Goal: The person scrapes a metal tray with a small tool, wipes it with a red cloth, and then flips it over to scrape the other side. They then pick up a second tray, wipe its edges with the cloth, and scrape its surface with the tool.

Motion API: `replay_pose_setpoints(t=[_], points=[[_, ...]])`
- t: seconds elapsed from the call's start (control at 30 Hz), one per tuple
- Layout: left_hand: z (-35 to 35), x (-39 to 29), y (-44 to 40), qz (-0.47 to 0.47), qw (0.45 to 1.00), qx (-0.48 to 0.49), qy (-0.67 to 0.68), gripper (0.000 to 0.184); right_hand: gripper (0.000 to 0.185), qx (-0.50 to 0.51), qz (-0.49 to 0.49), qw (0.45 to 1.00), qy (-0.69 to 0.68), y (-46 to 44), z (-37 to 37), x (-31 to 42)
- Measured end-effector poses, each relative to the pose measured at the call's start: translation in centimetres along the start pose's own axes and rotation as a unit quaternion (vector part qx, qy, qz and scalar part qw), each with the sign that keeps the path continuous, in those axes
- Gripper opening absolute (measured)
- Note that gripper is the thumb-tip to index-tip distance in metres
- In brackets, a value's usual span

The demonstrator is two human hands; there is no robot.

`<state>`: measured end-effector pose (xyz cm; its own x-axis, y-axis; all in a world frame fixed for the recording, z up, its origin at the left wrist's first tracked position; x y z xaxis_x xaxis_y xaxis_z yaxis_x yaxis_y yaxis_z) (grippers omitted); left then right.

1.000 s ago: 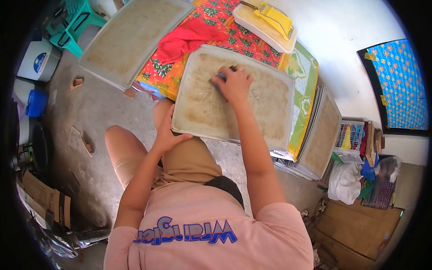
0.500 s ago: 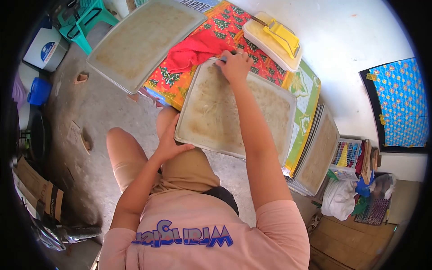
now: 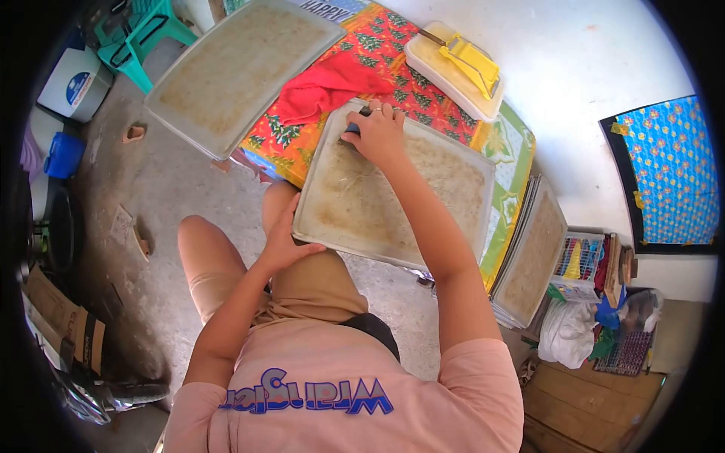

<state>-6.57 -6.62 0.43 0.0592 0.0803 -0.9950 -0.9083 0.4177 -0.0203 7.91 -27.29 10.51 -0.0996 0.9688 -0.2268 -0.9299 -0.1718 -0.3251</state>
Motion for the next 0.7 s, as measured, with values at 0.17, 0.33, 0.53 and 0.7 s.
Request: replay_pose_setpoints(t=[0.17,0.33,0.53,0.7], points=[[0.1,-0.2,0.0,-0.002,1.0,0.002,-0.014,0.117,0.029,-0.003,-0.02,1.0,0.023,-0.1,0.2,-1.1],[-0.1,-0.2,-0.1,-0.01,1.0,0.002,-0.016,0.117,0.03,0.017,-0.033,0.999,-0.002,0.0,-0.4,-1.8],[-0.1,0.2,0.1,-0.007,1.0,0.003,0.007,0.118,0.03,0.012,0.004,1.0,0.001,0.1,0.2,-0.6],[-0.1,0.1,0.0,-0.015,1.0,0.003,0.0,0.117,0.03,0.064,-0.001,0.998,0.011,-0.1,-0.1,-0.5]])
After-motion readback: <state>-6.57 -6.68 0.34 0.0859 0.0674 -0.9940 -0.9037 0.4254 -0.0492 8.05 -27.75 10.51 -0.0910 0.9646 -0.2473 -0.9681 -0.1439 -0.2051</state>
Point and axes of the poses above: each hand's wrist, its own y-axis away from the middle knuckle, its own z-axis out of the back of the hand, x = y × z, the point moved 9 cm from there along -y, towards the middle knuckle, and after that the axes turned 14 degrees about y, right-handed, at the moved point
